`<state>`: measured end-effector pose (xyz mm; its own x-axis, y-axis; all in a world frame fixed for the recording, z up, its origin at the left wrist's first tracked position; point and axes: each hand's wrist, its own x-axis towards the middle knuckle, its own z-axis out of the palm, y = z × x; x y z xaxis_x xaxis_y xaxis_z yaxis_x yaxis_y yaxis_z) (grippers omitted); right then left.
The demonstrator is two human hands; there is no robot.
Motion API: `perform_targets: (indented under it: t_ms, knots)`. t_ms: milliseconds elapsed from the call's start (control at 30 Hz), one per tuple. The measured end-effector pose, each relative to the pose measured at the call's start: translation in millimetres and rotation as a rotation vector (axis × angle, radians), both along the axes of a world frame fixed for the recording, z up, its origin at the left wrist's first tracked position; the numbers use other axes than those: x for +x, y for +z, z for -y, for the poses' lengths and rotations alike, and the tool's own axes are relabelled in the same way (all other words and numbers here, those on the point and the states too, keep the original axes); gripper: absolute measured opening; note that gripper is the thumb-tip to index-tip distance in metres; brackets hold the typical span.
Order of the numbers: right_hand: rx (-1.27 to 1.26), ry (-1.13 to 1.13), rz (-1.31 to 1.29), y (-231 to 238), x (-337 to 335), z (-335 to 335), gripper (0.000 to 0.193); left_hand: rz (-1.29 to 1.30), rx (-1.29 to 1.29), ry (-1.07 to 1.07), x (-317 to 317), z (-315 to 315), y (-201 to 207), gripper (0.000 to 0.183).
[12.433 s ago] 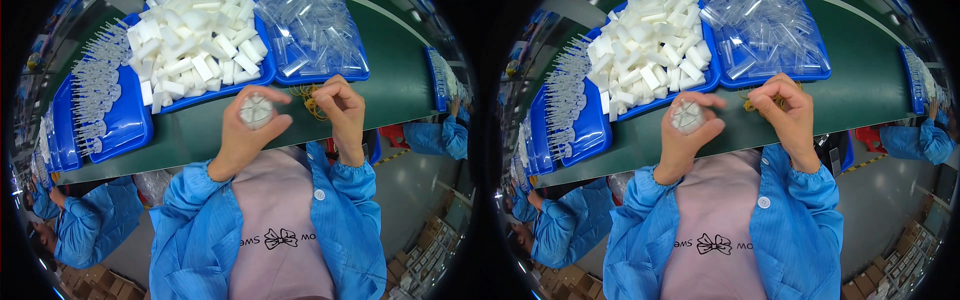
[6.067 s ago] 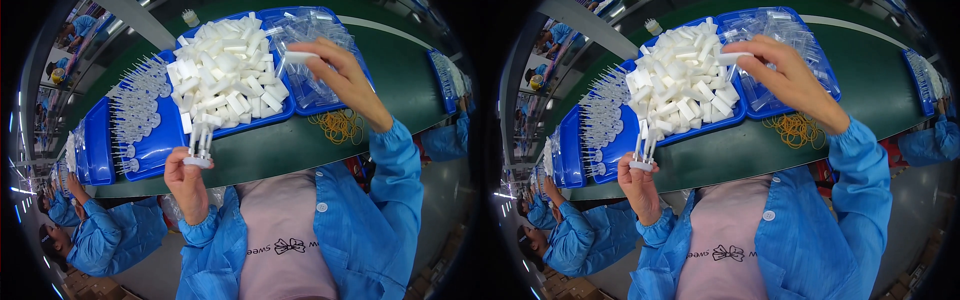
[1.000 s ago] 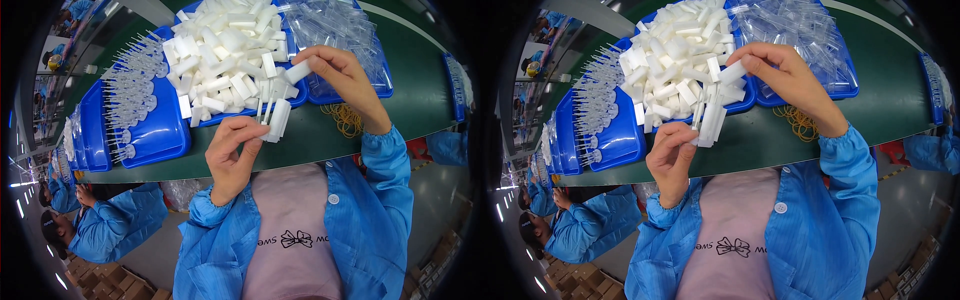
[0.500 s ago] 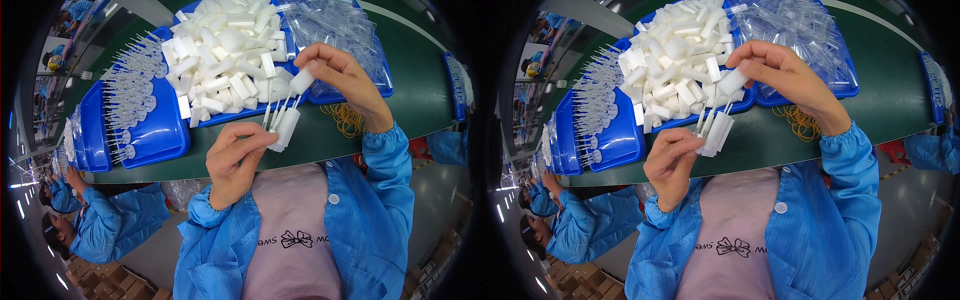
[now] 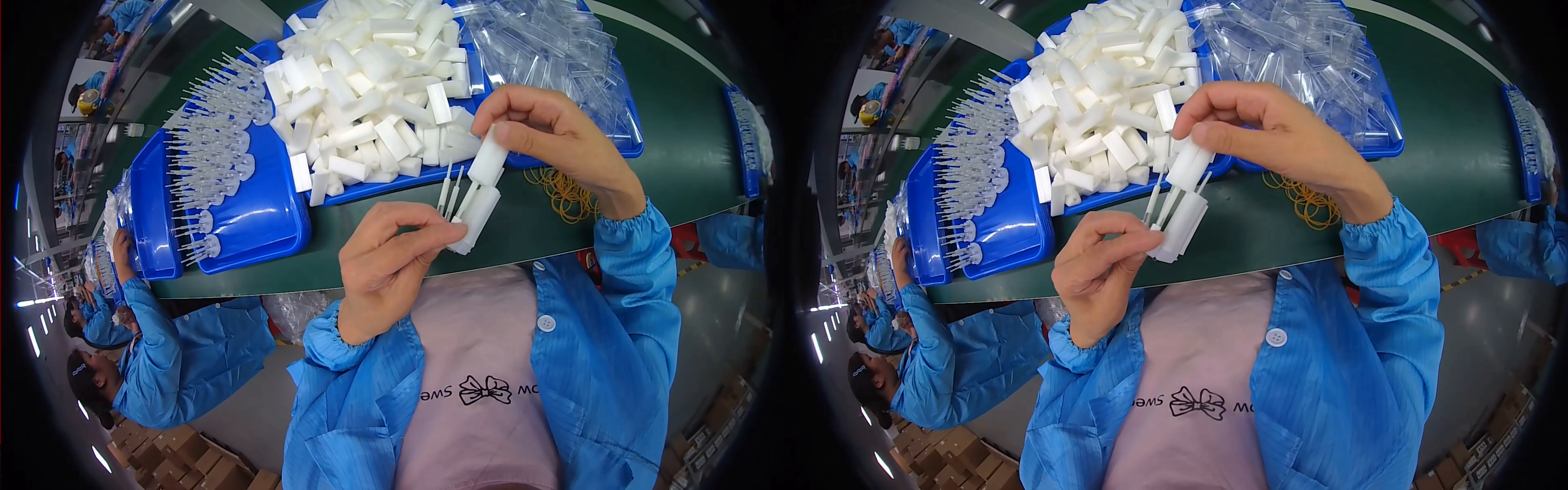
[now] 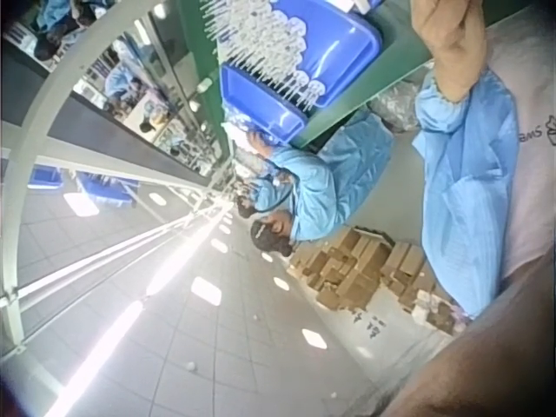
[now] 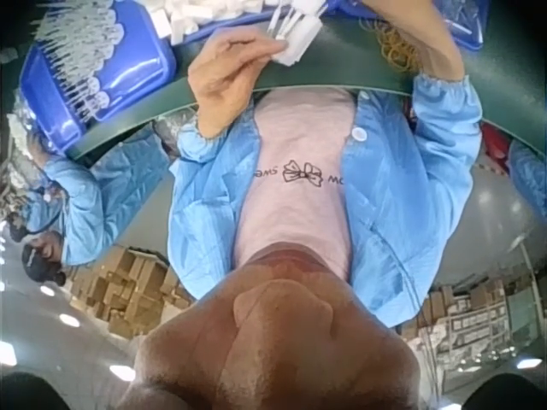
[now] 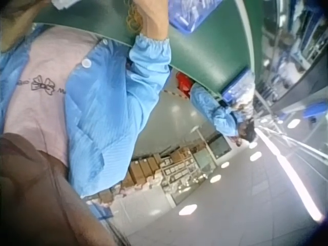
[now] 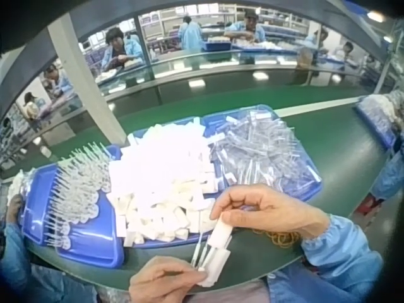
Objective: The person assembles foam pads into plastic housings by hand, then bundles the assembled components with rubber bands.
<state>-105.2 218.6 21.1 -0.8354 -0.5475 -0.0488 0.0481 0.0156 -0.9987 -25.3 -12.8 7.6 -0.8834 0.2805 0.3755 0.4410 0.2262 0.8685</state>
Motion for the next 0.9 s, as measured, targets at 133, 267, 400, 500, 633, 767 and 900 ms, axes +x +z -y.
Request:
perform_targets:
  t_ms: [133,267,400,500,633,767,900]
  knots:
    - [0.017,-0.062,-0.024,6.2,3.4,3.8,0.02,-0.216,-0.092,0.065,-4.2,-0.3,0.4,0.038]
    - [0.083,-0.071,-0.082,9.1,3.8,2.9,0.016,-0.131,0.079,0.051,-1.5,1.4,-12.6,0.056]
    - [0.045,0.093,-0.056,6.7,15.4,14.1,0.008,-0.12,0.131,0.068,0.4,-0.4,-12.3,0.06]
    - [0.038,0.058,0.013,7.0,25.3,19.4,0.009,-0.222,0.042,0.09,2.4,0.8,-14.1,0.061]
    - [0.076,-0.03,-0.121,12.0,33.6,22.6,0.01,-0.142,0.141,0.146,7.6,-7.0,-12.6,0.059]
    - [0.147,-0.04,-0.178,15.9,35.8,20.4,0.009,0.179,0.073,0.01,7.4,5.6,-20.9,0.036]
    - [0.24,-0.06,-0.376,7.9,22.7,18.7,0.015,0.307,0.248,0.123,7.2,-2.5,-21.2,0.021]
